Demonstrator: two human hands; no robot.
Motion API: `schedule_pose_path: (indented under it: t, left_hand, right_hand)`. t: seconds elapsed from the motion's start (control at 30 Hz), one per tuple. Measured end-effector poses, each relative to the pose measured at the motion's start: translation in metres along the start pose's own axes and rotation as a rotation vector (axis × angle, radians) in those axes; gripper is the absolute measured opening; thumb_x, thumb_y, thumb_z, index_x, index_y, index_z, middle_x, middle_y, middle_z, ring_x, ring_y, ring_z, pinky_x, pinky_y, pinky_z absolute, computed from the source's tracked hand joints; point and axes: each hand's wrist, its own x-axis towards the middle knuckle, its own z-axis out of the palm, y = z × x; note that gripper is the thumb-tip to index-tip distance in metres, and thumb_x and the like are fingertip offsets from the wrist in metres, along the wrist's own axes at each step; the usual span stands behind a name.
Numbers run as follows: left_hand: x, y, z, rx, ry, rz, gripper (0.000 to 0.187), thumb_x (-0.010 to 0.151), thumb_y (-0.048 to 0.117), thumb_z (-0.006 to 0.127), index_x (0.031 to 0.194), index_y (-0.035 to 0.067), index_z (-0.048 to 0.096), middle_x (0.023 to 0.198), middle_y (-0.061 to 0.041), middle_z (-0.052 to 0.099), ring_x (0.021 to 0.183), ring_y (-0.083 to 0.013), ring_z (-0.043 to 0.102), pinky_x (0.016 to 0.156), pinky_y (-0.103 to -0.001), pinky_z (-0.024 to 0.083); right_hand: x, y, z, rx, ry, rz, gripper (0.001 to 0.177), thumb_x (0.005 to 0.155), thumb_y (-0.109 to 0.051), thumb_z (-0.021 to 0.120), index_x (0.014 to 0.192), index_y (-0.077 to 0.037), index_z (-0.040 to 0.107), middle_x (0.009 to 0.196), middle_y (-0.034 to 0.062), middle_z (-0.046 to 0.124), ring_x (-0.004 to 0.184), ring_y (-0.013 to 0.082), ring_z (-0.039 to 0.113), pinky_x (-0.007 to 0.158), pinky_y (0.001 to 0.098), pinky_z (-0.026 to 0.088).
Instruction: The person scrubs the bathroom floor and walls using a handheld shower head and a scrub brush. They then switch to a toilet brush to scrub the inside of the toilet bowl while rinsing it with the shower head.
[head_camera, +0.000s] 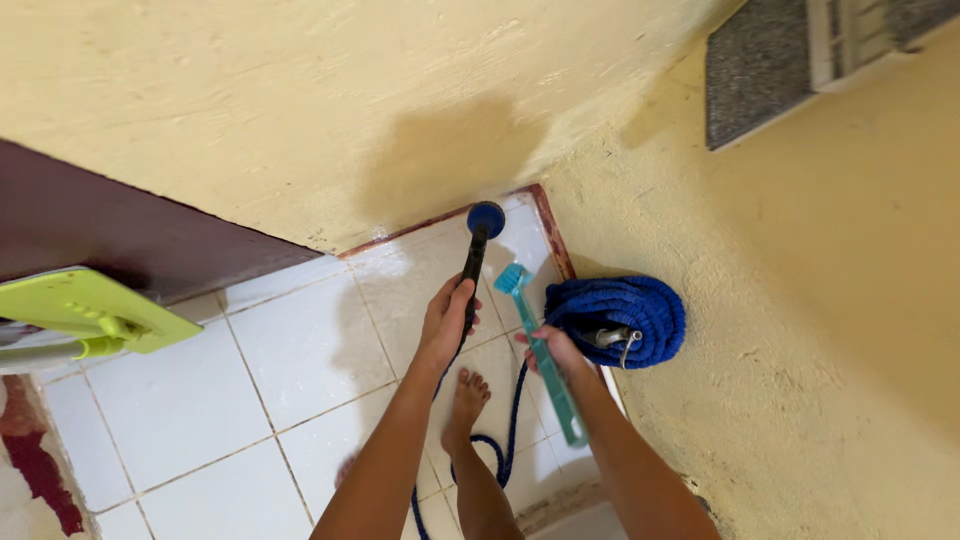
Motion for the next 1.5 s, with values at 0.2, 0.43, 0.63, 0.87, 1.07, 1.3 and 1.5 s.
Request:
schedule_pose_path:
  t: [0.2,0.43,0.63,0.87,1.07,1.3,1.5]
  left_hand:
    - [0.037,0.009,0.002,0.04,0.015,-0.063,0.055,0.096,0.046,0.058,0.135,0.007,0.063,0.079,-0.001,0.062,0.062,-0.0096,0.057,0.053,-0.025,0.046]
    - [0.07,0.008,0.011,0.161,0.008,-0.032,0.06,0.092,0.05,0.062,0.134,0.006,0.064,0.077,0.001,0.062,0.063,-0.0072,0.056,0.054,-0.024,0.046]
    - [0.09,0.023,0.019,0.317,-0.028,0.015,0.063,0.09,0.055,0.063,0.131,0.008,0.066,0.075,0.001,0.062,0.063,-0.0088,0.057,0.055,-0.025,0.046]
    - [0.103,0.044,0.031,0.297,-0.089,-0.111,0.061,0.089,0.055,0.059,0.129,0.01,0.068,0.072,0.002,0.059,0.06,-0.009,0.056,0.053,-0.026,0.045]
    - [0.104,0.031,0.044,0.27,-0.066,-0.049,0.061,0.089,0.055,0.062,0.13,0.009,0.067,0.072,0.0,0.058,0.059,-0.0105,0.057,0.053,-0.026,0.046]
    - [0.114,0.028,0.042,0.255,-0.155,-0.203,0.061,0.09,0.059,0.058,0.116,0.005,0.07,0.075,-0.002,0.061,0.059,-0.0117,0.058,0.051,-0.028,0.047]
    - [0.116,0.024,0.048,0.263,-0.163,-0.251,0.061,0.091,0.06,0.056,0.112,0.004,0.07,0.077,-0.004,0.063,0.059,-0.0121,0.058,0.052,-0.028,0.048]
  right_hand:
    - [0.03,-0.035,-0.012,0.126,-0.11,-0.031,0.041,0.106,-0.023,0.044,0.126,0.008,0.062,0.078,0.0039,0.055,0.067,0.0107,0.058,0.057,0.0205,0.053]
    - [0.077,-0.019,-0.007,-0.182,0.042,-0.105,0.036,0.103,-0.025,0.046,0.118,0.005,0.058,0.085,0.009,0.061,0.06,0.0149,0.054,0.051,0.0267,0.05]
    - [0.075,-0.007,0.015,-0.037,0.107,-0.087,0.027,0.097,-0.017,0.048,0.112,0.004,0.058,0.1,0.0119,0.07,0.065,0.0159,0.059,0.052,0.0274,0.052]
    - [0.082,0.001,-0.006,-0.029,0.114,-0.016,0.023,0.098,-0.012,0.048,0.113,0.003,0.056,0.099,0.0115,0.07,0.063,0.0153,0.06,0.053,0.0275,0.054]
    - [0.083,0.003,-0.018,-0.108,0.062,0.016,0.028,0.103,-0.02,0.051,0.114,0.005,0.06,0.09,0.0087,0.063,0.058,0.0133,0.058,0.049,0.0248,0.052]
    - [0.08,-0.004,-0.001,0.014,0.105,-0.074,0.025,0.101,-0.015,0.045,0.112,0.003,0.058,0.099,0.0119,0.071,0.061,0.012,0.059,0.052,0.0238,0.052]
    - [0.076,-0.005,0.008,-0.041,0.092,-0.129,0.028,0.102,-0.017,0.051,0.107,0.007,0.063,0.085,0.0118,0.067,0.056,0.0136,0.057,0.049,0.0253,0.049]
